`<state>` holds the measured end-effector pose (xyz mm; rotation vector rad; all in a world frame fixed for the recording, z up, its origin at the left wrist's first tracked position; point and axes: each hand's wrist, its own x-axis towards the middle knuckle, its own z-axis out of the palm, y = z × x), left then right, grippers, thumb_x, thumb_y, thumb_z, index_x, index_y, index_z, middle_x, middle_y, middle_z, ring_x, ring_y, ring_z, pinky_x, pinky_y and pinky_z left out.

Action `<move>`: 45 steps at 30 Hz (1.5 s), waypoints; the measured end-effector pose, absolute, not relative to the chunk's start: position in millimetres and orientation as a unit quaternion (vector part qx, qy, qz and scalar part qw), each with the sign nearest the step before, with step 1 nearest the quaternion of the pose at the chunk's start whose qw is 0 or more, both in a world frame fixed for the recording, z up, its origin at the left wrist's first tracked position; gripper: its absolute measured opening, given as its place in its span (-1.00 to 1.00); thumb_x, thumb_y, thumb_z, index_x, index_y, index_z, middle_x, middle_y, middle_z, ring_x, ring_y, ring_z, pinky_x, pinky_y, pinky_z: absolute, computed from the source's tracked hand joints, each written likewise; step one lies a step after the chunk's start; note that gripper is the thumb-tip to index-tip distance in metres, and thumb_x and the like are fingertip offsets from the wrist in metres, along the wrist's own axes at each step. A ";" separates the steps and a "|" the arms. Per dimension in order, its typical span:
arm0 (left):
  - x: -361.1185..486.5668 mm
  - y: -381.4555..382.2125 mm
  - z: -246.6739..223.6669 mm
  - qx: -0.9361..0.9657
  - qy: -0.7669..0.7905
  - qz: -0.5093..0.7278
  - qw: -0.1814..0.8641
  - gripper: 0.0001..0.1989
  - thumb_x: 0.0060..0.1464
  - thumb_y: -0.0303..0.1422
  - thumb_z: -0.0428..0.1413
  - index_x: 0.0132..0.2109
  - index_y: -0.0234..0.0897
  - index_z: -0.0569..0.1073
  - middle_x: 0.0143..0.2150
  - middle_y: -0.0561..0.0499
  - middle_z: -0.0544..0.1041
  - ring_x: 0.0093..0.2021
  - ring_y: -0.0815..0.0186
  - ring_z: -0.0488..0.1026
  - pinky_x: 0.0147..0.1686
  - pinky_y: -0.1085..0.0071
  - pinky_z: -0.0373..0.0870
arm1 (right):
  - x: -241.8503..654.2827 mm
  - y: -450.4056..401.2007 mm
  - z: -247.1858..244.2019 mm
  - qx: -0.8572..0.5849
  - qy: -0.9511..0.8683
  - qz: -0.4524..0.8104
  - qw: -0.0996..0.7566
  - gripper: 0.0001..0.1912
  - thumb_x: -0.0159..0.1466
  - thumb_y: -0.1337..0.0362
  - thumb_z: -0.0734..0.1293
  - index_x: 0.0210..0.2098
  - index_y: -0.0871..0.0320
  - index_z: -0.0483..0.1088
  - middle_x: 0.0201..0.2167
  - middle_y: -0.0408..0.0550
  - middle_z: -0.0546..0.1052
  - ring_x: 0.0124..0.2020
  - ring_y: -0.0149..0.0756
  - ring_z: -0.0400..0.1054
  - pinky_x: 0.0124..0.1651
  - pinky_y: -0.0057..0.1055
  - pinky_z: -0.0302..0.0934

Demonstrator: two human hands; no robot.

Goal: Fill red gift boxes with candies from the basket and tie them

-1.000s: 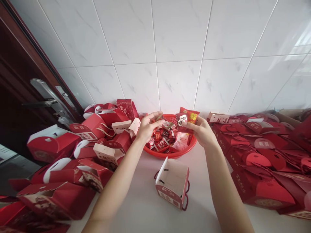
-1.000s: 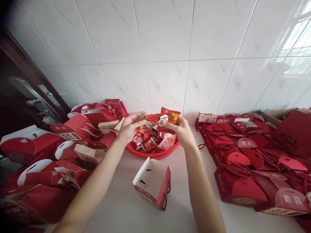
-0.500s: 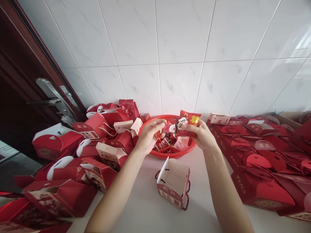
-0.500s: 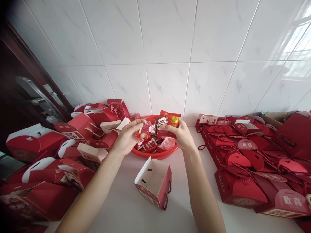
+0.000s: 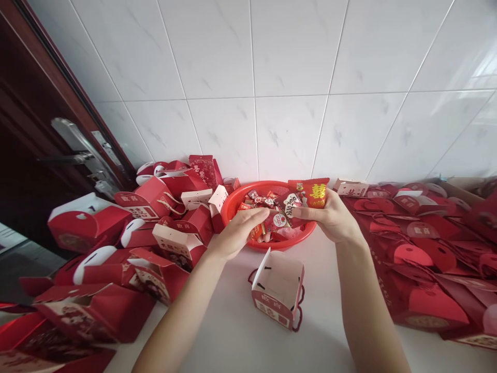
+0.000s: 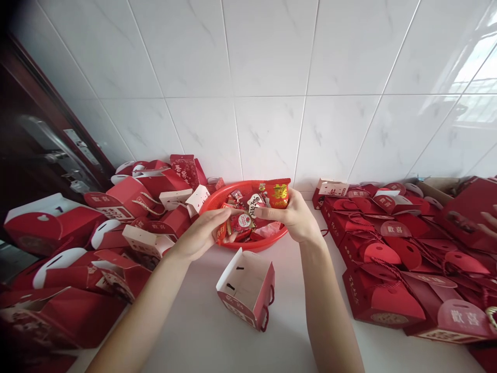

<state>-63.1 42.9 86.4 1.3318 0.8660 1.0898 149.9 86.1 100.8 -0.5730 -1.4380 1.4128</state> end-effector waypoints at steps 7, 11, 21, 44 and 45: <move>-72.6 29.2 93.9 0.643 0.391 0.287 0.593 -0.57 -0.04 -0.39 0.07 -0.01 -0.33 0.59 -0.37 -0.04 0.60 -0.38 0.30 0.42 -0.39 0.43 0.30 | 162.5 74.9 110.9 -0.224 -0.652 0.571 0.445 -0.62 -0.07 0.27 0.62 -0.26 0.19 0.57 -0.33 -0.04 0.65 -0.33 -0.14 0.56 -0.25 -0.27 0.47; -74.6 21.0 97.2 0.694 0.438 0.257 0.511 -0.62 0.05 -0.43 0.09 0.01 -0.20 0.59 -0.18 -0.02 0.63 -0.14 0.20 0.52 -0.20 0.37 0.42 | 165.7 59.7 120.6 -0.217 -0.701 0.576 0.361 -0.68 0.00 0.29 0.58 -0.23 0.16 0.56 -0.36 -0.09 0.63 -0.42 -0.22 0.51 -0.38 -0.36 0.41; -77.9 16.6 97.1 0.729 0.417 0.314 0.442 -0.62 0.10 -0.36 0.25 0.09 -0.15 0.55 -0.18 -0.05 0.64 -0.20 0.17 0.59 -0.21 0.34 0.50 | 158.1 51.3 123.4 -0.224 -0.801 0.484 0.270 -0.70 0.04 0.35 0.51 -0.21 0.09 0.51 -0.36 -0.17 0.57 -0.36 -0.29 0.45 -0.33 -0.41 0.36; -75.9 5.0 96.8 0.825 0.489 0.022 0.282 -0.59 -0.05 -0.14 0.31 -0.02 -0.08 0.62 -0.06 -0.05 0.55 -0.08 0.07 0.51 -0.19 0.36 0.39 | 163.0 48.3 122.7 -0.236 -0.722 0.555 0.339 -0.63 0.01 0.27 0.58 -0.16 0.11 0.60 -0.39 -0.09 0.65 -0.38 -0.12 0.56 -0.28 -0.25 0.47; -76.7 5.5 95.1 0.825 0.488 0.014 0.284 -0.49 -0.12 -0.10 0.35 0.03 -0.06 0.59 -0.04 -0.05 0.55 -0.07 0.06 0.50 -0.20 0.37 0.38 | 162.1 48.3 122.6 -0.242 -0.730 0.543 0.337 -0.63 0.02 0.26 0.58 -0.16 0.11 0.60 -0.38 -0.10 0.65 -0.37 -0.13 0.56 -0.28 -0.26 0.46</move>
